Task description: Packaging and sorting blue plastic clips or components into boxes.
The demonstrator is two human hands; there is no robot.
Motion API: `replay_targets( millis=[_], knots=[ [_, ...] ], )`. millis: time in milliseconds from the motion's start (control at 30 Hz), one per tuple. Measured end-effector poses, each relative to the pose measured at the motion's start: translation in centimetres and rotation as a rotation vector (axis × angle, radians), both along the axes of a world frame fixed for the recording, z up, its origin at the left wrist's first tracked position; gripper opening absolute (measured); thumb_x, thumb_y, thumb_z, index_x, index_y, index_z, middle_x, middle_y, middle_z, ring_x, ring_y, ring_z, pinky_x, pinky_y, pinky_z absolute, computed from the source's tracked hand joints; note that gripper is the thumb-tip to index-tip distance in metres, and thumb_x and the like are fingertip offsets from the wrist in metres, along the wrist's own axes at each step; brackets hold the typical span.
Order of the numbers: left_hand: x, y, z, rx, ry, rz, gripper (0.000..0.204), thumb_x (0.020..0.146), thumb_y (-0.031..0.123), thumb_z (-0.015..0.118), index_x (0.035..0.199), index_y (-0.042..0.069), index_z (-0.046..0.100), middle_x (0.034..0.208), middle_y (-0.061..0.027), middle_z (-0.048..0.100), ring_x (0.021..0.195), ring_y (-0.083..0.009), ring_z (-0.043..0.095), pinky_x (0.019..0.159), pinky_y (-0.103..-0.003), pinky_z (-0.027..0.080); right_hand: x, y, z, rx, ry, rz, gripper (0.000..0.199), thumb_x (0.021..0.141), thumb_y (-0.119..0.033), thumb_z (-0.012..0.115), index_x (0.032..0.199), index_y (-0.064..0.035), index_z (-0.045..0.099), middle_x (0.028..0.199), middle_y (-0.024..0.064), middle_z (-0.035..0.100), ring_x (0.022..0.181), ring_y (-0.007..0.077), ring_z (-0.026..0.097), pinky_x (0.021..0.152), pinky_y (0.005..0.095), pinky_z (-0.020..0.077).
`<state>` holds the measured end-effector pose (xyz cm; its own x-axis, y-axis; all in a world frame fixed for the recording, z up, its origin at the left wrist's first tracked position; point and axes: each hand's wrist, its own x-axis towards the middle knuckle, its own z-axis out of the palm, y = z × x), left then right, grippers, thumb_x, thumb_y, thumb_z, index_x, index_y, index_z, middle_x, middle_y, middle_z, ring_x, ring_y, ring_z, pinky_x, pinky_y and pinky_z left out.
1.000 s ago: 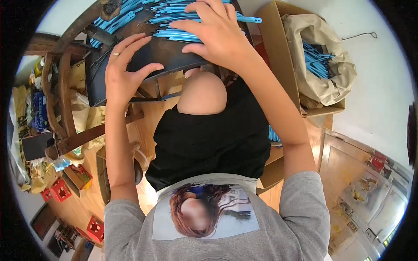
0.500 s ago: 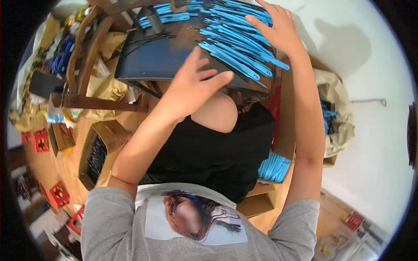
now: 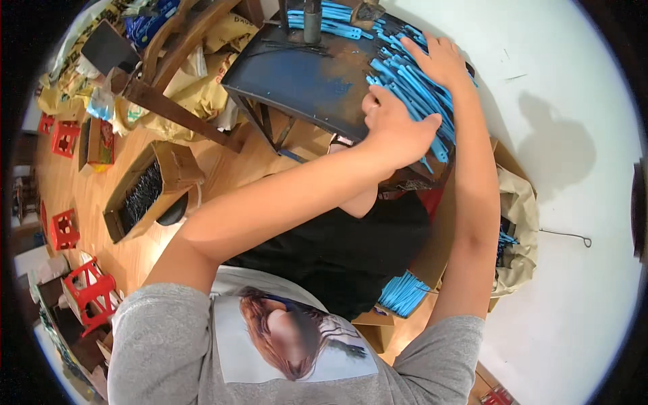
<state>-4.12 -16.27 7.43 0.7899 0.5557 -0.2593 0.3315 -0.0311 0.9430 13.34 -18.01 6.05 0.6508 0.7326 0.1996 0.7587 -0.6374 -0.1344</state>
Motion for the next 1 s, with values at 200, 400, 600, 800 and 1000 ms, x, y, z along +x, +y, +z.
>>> replay_targets(
  millis=[200, 400, 600, 800, 1000],
  knots=[
    [1.8, -1.7, -0.9, 0.081, -0.050, 0.098, 0.097, 0.073, 0.029, 0.062, 0.123, -0.016, -0.007, 0.130, -0.0322, 0.001, 0.123, -0.0422, 0.009, 0.101, -0.040, 0.018, -0.2, 0.8, 0.8, -0.055, 0.002, -0.078, 0.087, 0.070, -0.073, 0.033, 0.114, 0.0001, 0.048, 0.116, 0.0263, 0.043, 0.114, 0.0375, 0.036, 0.090, 0.0491, 0.0306],
    [2.8, -2.4, -1.6, 0.114, -0.162, 0.188, 0.096, 0.074, 0.027, 0.061, 0.124, -0.015, -0.010, 0.128, -0.0339, 0.003, 0.121, -0.0433, 0.010, 0.101, -0.039, 0.016, -0.3, 0.7, 0.7, -0.035, -0.004, -0.061, 0.088, 0.069, -0.073, 0.033, 0.111, 0.0030, 0.048, 0.114, 0.0261, 0.044, 0.111, 0.0375, 0.039, 0.089, 0.0480, 0.0339],
    [4.0, -2.2, -1.8, 0.094, -0.259, 0.278, 0.095, 0.075, 0.027, 0.060, 0.124, -0.014, -0.010, 0.127, -0.0337, 0.008, 0.120, -0.0435, 0.014, 0.100, -0.039, 0.018, -0.7, 0.3, 0.8, 0.001, 0.124, -0.055, 0.086, 0.071, -0.071, 0.031, 0.108, 0.0044, 0.050, 0.108, 0.0270, 0.049, 0.102, 0.0401, 0.046, 0.089, 0.0444, 0.0354],
    [3.9, -1.7, -1.7, 0.058, -0.347, 0.287, 0.098, 0.074, 0.036, 0.060, 0.124, -0.015, -0.008, 0.123, -0.0351, 0.021, 0.116, -0.0419, 0.026, 0.098, -0.039, 0.023, -1.9, -0.8, 1.6, 0.070, 0.273, -0.102, 0.086, 0.073, -0.069, 0.028, 0.105, 0.0078, 0.050, 0.103, 0.0286, 0.052, 0.096, 0.0406, 0.050, 0.085, 0.0396, 0.0378],
    [4.7, 0.0, -1.7, 0.015, -0.455, 0.235, 0.105, 0.069, 0.048, 0.061, 0.124, -0.016, -0.001, 0.120, -0.0357, 0.029, 0.112, -0.0396, 0.036, 0.095, -0.039, 0.029, -0.3, -0.8, 0.6, 0.199, 0.593, -0.102, 0.090, 0.074, -0.069, 0.023, 0.102, 0.0131, 0.049, 0.099, 0.0268, 0.054, 0.092, 0.0356, 0.053, 0.081, 0.0366, 0.0381]
  ],
)
